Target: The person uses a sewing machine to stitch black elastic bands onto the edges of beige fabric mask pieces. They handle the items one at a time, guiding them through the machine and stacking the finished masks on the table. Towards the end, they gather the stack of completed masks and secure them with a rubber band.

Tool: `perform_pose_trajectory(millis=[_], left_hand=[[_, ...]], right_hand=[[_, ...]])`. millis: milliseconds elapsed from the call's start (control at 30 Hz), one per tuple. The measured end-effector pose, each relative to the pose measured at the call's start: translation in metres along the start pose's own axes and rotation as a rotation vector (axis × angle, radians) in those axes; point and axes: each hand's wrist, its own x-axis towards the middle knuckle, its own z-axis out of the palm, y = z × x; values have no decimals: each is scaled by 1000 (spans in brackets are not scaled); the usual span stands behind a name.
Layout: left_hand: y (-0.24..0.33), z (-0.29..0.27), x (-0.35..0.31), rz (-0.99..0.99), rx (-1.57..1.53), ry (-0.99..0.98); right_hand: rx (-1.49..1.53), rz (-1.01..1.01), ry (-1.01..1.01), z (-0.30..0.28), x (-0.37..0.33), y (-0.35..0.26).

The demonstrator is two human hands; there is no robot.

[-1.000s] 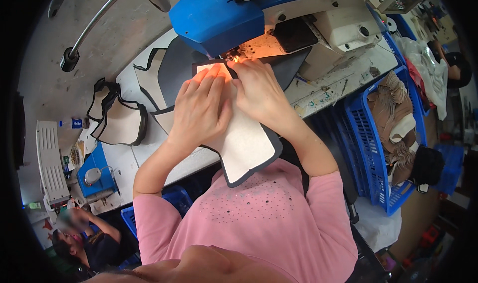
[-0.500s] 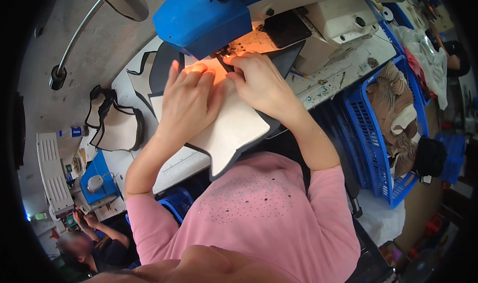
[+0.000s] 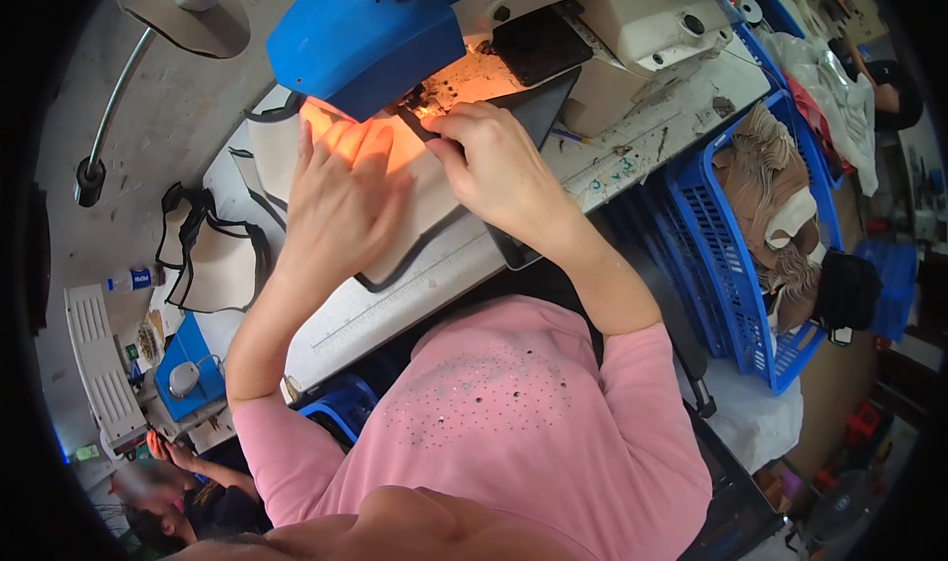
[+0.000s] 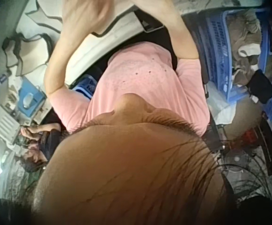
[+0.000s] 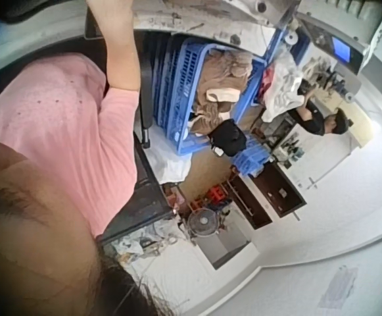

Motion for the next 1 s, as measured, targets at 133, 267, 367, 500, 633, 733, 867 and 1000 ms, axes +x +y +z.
perform_pose_trajectory(millis=[133, 267, 367, 500, 633, 733, 867, 1000], left_hand=[[-9, 6, 0, 12, -102, 82], [-27, 8, 5, 30, -194, 43], [-40, 10, 12, 73, -235, 50], [-58, 10, 17, 123, -233, 9], [-64, 9, 19, 173, -181, 31], [-59, 5, 17, 126, -131, 2], [-33, 1, 10, 6, -30, -38], [-3, -2, 3, -44, -37, -66]], right_hand=[[-1, -2, 35, 5, -2, 5], [-13, -12, 40, 6, -2, 5], [-6, -34, 52, 6, -1, 5], [9, -43, 61, 3, -5, 5], [-36, -41, 34, -7, -10, 1], [-48, -55, 23, -9, -12, 3], [-48, -92, 34, -8, -13, 4], [-45, -122, 17, -8, -13, -2]])
